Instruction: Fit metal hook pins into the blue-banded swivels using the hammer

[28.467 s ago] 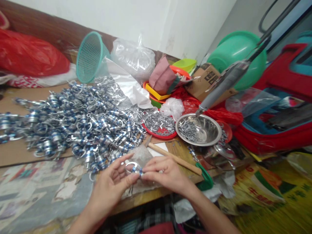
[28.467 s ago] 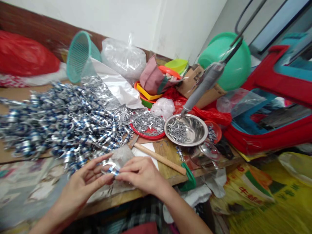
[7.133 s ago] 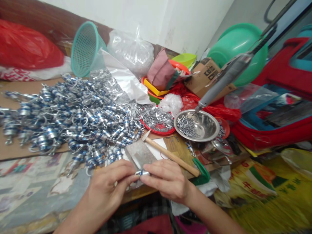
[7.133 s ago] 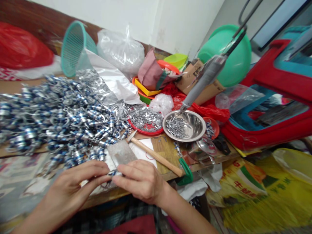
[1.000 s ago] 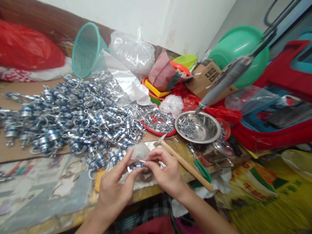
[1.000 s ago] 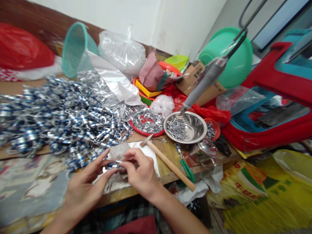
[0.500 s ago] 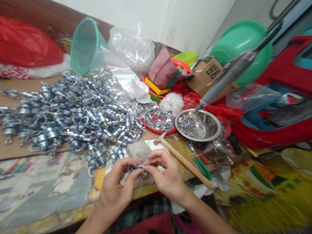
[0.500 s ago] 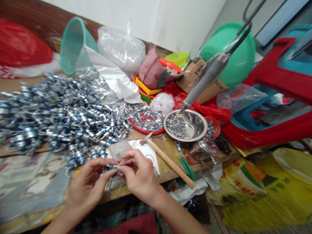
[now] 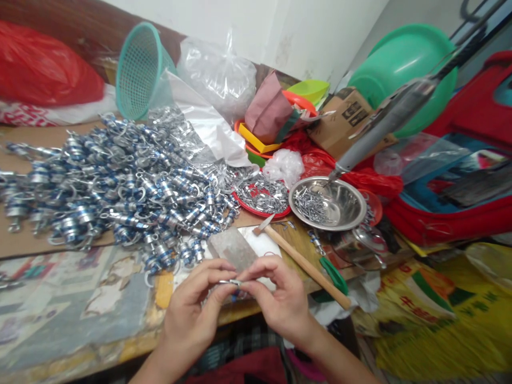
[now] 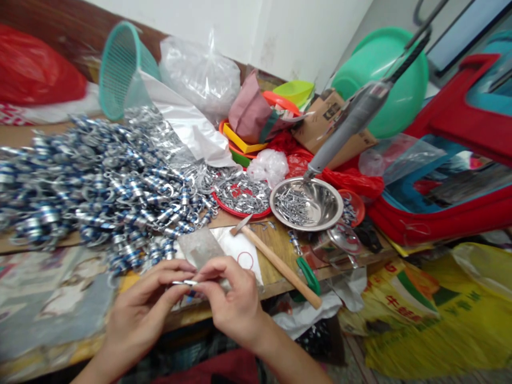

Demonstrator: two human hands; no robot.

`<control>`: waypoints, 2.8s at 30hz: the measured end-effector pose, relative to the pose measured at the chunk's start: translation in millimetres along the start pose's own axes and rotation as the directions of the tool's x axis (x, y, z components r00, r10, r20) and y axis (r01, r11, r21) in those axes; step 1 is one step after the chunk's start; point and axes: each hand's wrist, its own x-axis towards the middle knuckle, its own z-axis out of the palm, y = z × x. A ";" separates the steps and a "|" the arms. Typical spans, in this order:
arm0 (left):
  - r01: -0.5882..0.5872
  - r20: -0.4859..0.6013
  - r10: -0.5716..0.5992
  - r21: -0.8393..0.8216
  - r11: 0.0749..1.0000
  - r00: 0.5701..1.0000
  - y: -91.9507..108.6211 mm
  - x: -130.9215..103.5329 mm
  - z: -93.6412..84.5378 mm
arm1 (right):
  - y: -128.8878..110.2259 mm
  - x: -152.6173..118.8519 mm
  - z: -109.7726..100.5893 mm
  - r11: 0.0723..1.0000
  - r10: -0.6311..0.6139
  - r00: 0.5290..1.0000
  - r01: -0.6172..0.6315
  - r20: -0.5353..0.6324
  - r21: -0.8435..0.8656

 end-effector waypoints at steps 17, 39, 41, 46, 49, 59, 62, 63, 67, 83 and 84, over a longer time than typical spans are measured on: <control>0.122 0.039 -0.121 -0.021 0.992 0.992 23.4 4.4 -21.8 | -5.2 5.8 2.6 0.867 -0.460 0.887 0.456 0.028 -0.201; 0.510 0.096 -0.521 -0.416 0.753 0.848 12.1 5.6 -5.9 | 12.6 13.6 -10.9 0.967 0.224 0.974 -0.225 -0.023 -0.121; 0.516 0.133 -0.512 -0.419 0.747 0.848 9.3 8.8 -8.7 | 28.2 30.1 -35.3 0.859 0.076 0.989 -0.130 -0.127 -0.496; 0.576 0.287 -0.499 -0.384 0.722 0.818 5.7 20.2 -15.5 | 74.9 69.1 -84.8 0.382 0.245 0.968 -0.145 -0.051 -0.913; 0.593 0.379 -0.467 -0.371 0.714 0.799 3.0 25.7 -17.0 | 84.8 75.9 -88.6 0.345 0.279 0.960 -0.106 -0.006 -0.933; 0.551 0.301 -0.462 -0.443 0.707 0.834 -2.3 28.3 -13.4 | 66.4 68.0 -80.1 0.415 0.206 0.976 -0.016 0.077 -0.910; 0.538 0.267 -0.468 -0.471 0.699 0.842 -4.1 28.9 -11.8 | 43.3 53.8 -58.5 0.659 0.020 0.996 0.048 0.082 -0.751; 0.541 0.268 -0.472 -0.470 0.698 0.840 -4.3 29.4 -11.6 | 35.3 48.3 -48.6 0.753 -0.063 0.994 0.109 0.094 -0.649; 0.555 0.269 -0.486 -0.462 0.692 0.831 -3.4 30.4 -12.1 | 13.9 30.8 -9.5 0.823 -0.301 0.928 0.370 0.221 -0.431; 0.543 0.259 -0.485 -0.525 0.655 0.835 -3.2 28.5 -11.2 | -2.0 -8.2 12.7 0.693 -0.061 0.954 0.251 0.292 -0.675; 0.545 0.258 -0.487 -0.518 0.660 0.835 -3.4 28.5 -11.5 | -0.5 -7.3 9.5 0.726 -0.049 0.955 0.236 0.293 -0.646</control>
